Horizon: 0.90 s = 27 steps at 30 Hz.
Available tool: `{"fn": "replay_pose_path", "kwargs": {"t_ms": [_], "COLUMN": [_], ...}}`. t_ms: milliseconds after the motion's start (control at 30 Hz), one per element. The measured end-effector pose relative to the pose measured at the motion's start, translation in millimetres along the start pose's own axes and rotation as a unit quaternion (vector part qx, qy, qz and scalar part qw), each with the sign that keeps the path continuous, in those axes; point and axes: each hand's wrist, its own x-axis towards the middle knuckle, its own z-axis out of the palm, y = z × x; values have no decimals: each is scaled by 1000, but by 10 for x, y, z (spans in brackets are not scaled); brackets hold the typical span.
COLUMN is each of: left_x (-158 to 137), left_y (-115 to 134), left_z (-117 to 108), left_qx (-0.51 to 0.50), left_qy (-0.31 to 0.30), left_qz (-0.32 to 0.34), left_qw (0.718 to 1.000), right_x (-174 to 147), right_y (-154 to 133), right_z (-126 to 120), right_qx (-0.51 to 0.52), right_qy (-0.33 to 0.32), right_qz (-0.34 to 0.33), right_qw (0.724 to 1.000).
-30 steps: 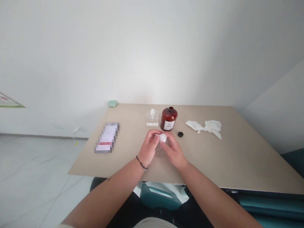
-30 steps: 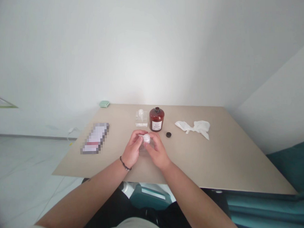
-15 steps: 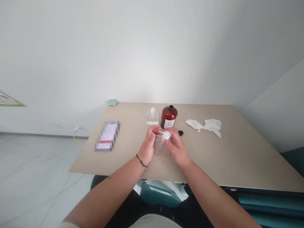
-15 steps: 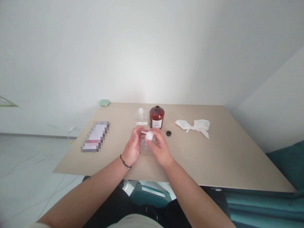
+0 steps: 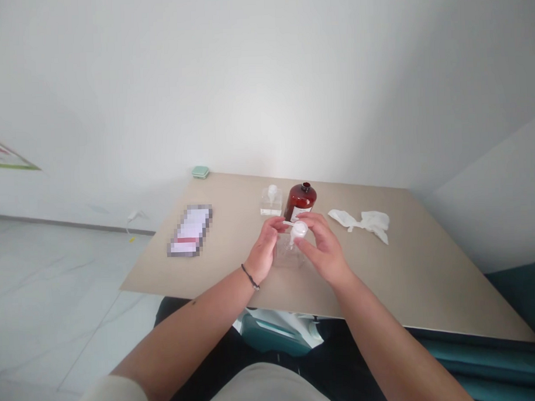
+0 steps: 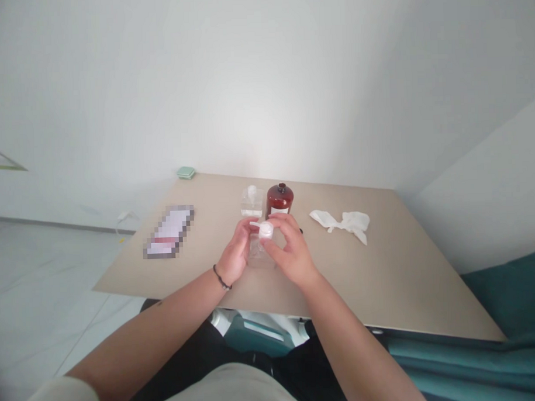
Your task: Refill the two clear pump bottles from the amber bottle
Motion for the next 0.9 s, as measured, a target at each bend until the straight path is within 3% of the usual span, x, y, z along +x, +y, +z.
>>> {"fn": "replay_pose_path", "kwargs": {"t_ms": [233,900], "left_x": [6,14], "left_y": [31,98], "left_z": [44,90], "left_qx": [-16,-27], "left_qy": [8,28], "left_qz": [-7,-22], "left_qw": [1000,999], "right_x": [-4,-18], "right_y": [15,10], "right_z": [4,-29], "right_qx": [20,40], "right_qy": [30,32], "right_qz": [0,43], "right_qw": [999,998]}}
